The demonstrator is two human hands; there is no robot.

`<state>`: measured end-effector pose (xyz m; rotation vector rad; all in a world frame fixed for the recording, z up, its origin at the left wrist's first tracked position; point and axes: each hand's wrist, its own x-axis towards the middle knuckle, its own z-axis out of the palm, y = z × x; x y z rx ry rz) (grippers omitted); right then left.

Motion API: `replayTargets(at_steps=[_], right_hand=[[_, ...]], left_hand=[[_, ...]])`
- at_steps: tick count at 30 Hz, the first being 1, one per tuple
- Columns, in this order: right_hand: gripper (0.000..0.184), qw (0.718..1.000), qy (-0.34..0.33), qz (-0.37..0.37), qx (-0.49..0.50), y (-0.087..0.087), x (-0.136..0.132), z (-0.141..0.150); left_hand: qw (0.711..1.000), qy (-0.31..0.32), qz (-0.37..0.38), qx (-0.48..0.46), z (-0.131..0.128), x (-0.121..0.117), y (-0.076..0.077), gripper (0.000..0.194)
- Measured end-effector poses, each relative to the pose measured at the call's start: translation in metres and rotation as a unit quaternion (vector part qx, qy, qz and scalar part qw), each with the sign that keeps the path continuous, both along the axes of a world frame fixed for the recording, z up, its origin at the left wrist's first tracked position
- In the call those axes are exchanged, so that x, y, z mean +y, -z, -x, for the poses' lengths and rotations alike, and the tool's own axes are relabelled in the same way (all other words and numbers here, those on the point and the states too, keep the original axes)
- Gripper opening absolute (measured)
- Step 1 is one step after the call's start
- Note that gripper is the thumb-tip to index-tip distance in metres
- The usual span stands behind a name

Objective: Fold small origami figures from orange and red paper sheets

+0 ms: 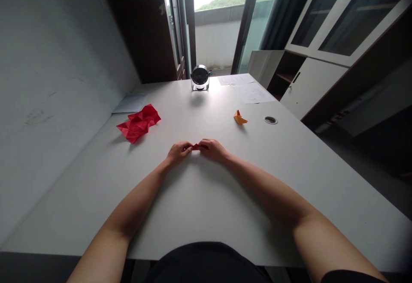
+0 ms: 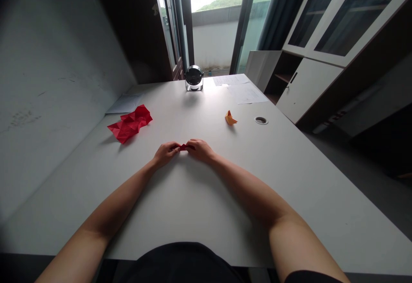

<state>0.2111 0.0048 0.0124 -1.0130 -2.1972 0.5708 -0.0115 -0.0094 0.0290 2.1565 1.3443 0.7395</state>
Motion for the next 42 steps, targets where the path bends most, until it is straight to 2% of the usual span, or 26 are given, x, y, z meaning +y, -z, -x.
replayTargets(at_steps=[5, 8, 11, 19, 24, 30, 32, 34, 36, 38, 42], right_hand=[[0.02, 1.0, 0.022, 0.02, 0.003, -0.001, 0.0, 0.0], [0.024, 0.997, 0.043, 0.06, 0.027, -0.001, 0.001, -0.001], [0.029, 0.991, 0.066, 0.099, 0.067, 0.0, 0.003, -0.004], [0.033, 0.978, 0.095, 0.121, 0.139, 0.005, 0.007, -0.005], [0.03, 0.983, 0.085, 0.117, 0.112, 0.0, 0.005, -0.007], [0.027, 0.993, 0.097, 0.053, 0.042, -0.006, 0.013, -0.025], [0.027, 0.99, 0.134, 0.03, 0.024, -0.005, 0.022, -0.038], [0.027, 0.974, 0.227, 0.008, -0.002, -0.002, 0.033, -0.055], [0.027, 0.938, 0.344, -0.005, -0.033, 0.0, 0.044, -0.075], [0.026, 0.901, 0.429, -0.004, -0.056, 0.002, 0.053, -0.096], [0.025, 0.864, 0.499, 0.037, -0.065, 0.004, 0.06, -0.126]], left_hand=[[0.996, -0.014, 0.037, -0.077, 0.002, 0.005, 0.007, 0.03], [0.984, -0.018, 0.074, -0.163, 0.003, 0.01, 0.012, 0.035], [0.974, -0.015, 0.09, -0.209, 0.003, 0.012, 0.015, 0.034], [0.975, -0.023, 0.087, -0.203, 0.002, 0.009, 0.011, 0.032], [0.982, -0.023, 0.072, -0.175, 0.003, 0.007, 0.011, 0.033], [0.986, -0.071, 0.033, -0.145, 0.005, 0.006, 0.009, 0.032], [0.987, -0.091, 0.02, -0.135, 0.009, 0.008, 0.009, 0.031], [0.985, -0.114, 0.01, -0.131, 0.014, 0.012, 0.01, 0.03], [0.983, -0.132, 0.004, -0.128, 0.018, 0.015, 0.012, 0.03], [0.981, -0.15, -0.002, -0.121, 0.021, 0.018, 0.013, 0.031], [0.981, -0.172, -0.013, -0.091, 0.031, 0.023, 0.011, 0.031]])
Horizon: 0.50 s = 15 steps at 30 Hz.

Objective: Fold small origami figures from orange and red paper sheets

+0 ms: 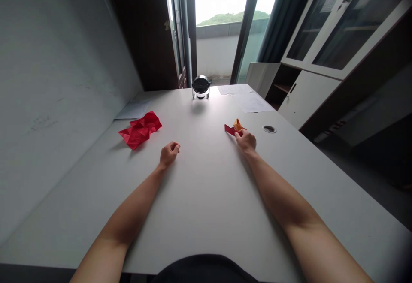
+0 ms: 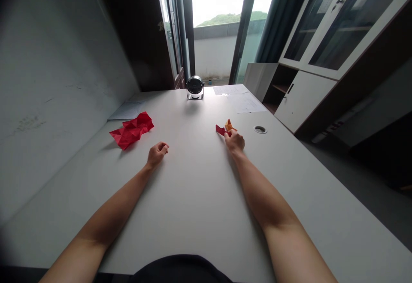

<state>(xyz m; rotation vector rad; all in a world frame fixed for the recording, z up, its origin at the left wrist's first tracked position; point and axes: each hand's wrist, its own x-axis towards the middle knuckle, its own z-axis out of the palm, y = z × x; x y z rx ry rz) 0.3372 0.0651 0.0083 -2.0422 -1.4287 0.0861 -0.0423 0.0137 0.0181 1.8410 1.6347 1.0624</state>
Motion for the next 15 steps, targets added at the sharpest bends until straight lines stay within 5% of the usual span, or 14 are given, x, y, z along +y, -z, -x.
replayTargets(at_steps=[3, 7, 11, 15], right_hand=[[0.028, 0.999, 0.046, 0.0, 0.027, 0.0, 0.0, -0.007], [0.03, 0.996, 0.072, -0.035, 0.03, -0.002, -0.002, 0.0], [0.021, 0.997, 0.005, -0.077, 0.017, -0.003, -0.005, 0.014], [0.024, 0.987, -0.101, -0.118, 0.043, -0.001, -0.012, 0.031]], left_hand=[[0.997, -0.055, -0.029, 0.046, 0.022, 0.009, -0.007, 0.028], [0.964, -0.204, -0.089, 0.144, 0.069, 0.024, -0.011, 0.026], [0.934, -0.283, -0.075, 0.206, 0.104, 0.03, 0.001, 0.021], [0.922, -0.298, -0.096, 0.227, 0.107, 0.029, 0.01, 0.018]])
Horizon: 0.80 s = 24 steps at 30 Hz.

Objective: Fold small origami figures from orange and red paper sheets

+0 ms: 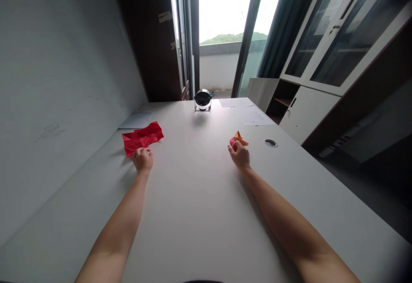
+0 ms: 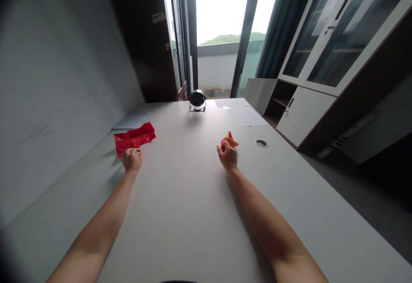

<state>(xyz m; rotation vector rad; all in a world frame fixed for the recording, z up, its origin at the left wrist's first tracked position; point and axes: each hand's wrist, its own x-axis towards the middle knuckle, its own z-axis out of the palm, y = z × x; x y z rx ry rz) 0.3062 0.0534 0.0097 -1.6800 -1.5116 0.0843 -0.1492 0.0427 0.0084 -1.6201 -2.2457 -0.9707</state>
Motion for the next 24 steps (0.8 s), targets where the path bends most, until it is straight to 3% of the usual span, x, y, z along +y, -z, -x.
replayTargets(at_steps=[6, 9, 14, 19, 24], right_hand=[[0.025, 0.988, -0.153, 0.013, 0.013, 0.005, -0.015, 0.041], [0.025, 0.971, -0.235, 0.042, -0.033, 0.007, -0.022, 0.061], [0.024, 0.961, -0.268, 0.033, -0.06, 0.009, -0.024, 0.073], [0.03, 0.966, -0.257, 0.041, 0.0, 0.012, -0.018, 0.073], [0.032, 0.964, -0.26, 0.046, 0.029, 0.009, -0.018, 0.071]], left_hand=[[0.999, 0.021, -0.02, 0.04, -0.016, 0.002, -0.003, 0.02], [1.0, 0.002, -0.001, 0.03, -0.013, 0.006, -0.003, 0.02], [0.999, 0.009, 0.024, 0.043, 0.012, 0.01, -0.004, 0.039], [0.998, -0.007, 0.053, 0.029, 0.034, 0.013, -0.004, 0.059], [0.994, -0.046, 0.093, 0.035, 0.038, 0.013, -0.001, 0.06]])
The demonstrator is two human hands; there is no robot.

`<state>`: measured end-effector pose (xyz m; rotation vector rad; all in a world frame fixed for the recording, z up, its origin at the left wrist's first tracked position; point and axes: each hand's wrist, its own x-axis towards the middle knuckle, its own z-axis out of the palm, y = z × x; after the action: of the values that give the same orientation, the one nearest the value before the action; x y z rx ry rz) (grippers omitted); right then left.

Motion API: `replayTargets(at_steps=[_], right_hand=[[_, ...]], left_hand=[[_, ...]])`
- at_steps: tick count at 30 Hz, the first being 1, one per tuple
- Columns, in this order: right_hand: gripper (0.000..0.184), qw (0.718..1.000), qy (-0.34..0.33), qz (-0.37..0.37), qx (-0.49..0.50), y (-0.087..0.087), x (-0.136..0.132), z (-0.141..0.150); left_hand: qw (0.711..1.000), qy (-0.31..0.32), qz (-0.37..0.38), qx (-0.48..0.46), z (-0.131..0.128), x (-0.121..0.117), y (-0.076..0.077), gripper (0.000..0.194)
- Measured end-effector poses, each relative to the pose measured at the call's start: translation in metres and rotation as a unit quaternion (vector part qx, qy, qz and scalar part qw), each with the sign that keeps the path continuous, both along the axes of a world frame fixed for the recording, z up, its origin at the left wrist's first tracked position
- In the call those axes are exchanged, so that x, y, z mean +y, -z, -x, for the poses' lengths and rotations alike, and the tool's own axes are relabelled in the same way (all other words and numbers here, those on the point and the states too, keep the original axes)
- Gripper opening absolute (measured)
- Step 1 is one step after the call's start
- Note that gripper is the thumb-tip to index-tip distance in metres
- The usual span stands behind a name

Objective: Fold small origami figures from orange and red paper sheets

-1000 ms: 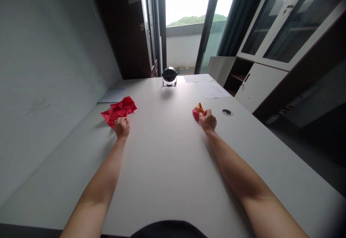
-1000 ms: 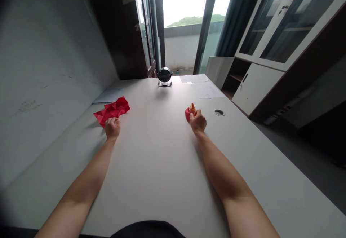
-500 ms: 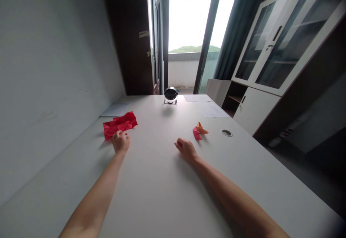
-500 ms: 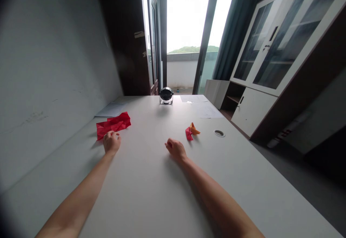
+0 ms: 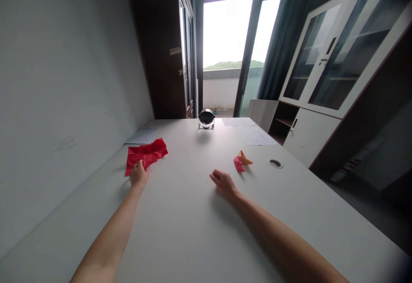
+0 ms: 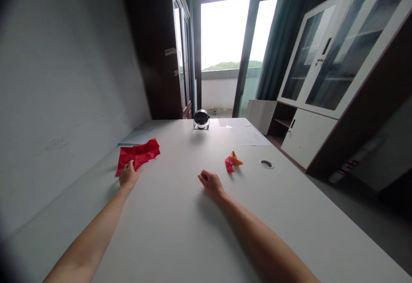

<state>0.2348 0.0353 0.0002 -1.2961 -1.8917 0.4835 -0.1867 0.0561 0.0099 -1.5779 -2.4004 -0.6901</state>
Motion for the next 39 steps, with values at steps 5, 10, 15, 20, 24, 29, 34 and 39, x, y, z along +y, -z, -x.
replayTargets(at_steps=[5, 10, 15, 20, 24, 29, 34, 39], right_hand=[[0.032, 1.0, -0.001, 0.015, 0.018, -0.001, -0.001, 0.001], [0.032, 1.0, -0.003, 0.019, 0.024, -0.001, 0.0, 0.002], [0.033, 0.999, -0.009, 0.028, 0.028, 0.005, 0.003, 0.001], [0.032, 0.999, 0.005, 0.031, 0.043, 0.01, 0.006, -0.002], [0.033, 0.998, 0.018, 0.015, 0.06, 0.012, 0.006, -0.008], [0.033, 0.994, 0.04, 0.023, 0.095, 0.008, 0.005, -0.01], [0.03, 0.995, 0.03, 0.025, 0.094, 0.001, 0.003, -0.005], [0.027, 0.995, 0.054, 0.016, 0.087, -0.001, 0.002, -0.006]], left_hand=[[0.999, 0.022, 0.031, 0.037, 0.0, 0.0, 0.002, 0.046], [0.992, 0.092, 0.067, 0.057, -0.009, -0.002, -0.001, 0.028], [0.982, 0.176, 0.029, 0.054, -0.043, -0.007, -0.012, 0.017], [0.94, 0.341, 0.012, 0.005, -0.11, -0.024, -0.021, 0.018], [0.855, 0.497, 0.11, -0.098, -0.144, -0.03, -0.024, 0.037], [0.848, 0.497, 0.095, -0.157, -0.128, -0.015, -0.026, 0.041], [0.895, 0.434, 0.073, -0.077, -0.103, 0.001, -0.009, 0.028], [0.902, 0.425, 0.07, -0.033, -0.116, 0.004, 0.011, 0.037]])
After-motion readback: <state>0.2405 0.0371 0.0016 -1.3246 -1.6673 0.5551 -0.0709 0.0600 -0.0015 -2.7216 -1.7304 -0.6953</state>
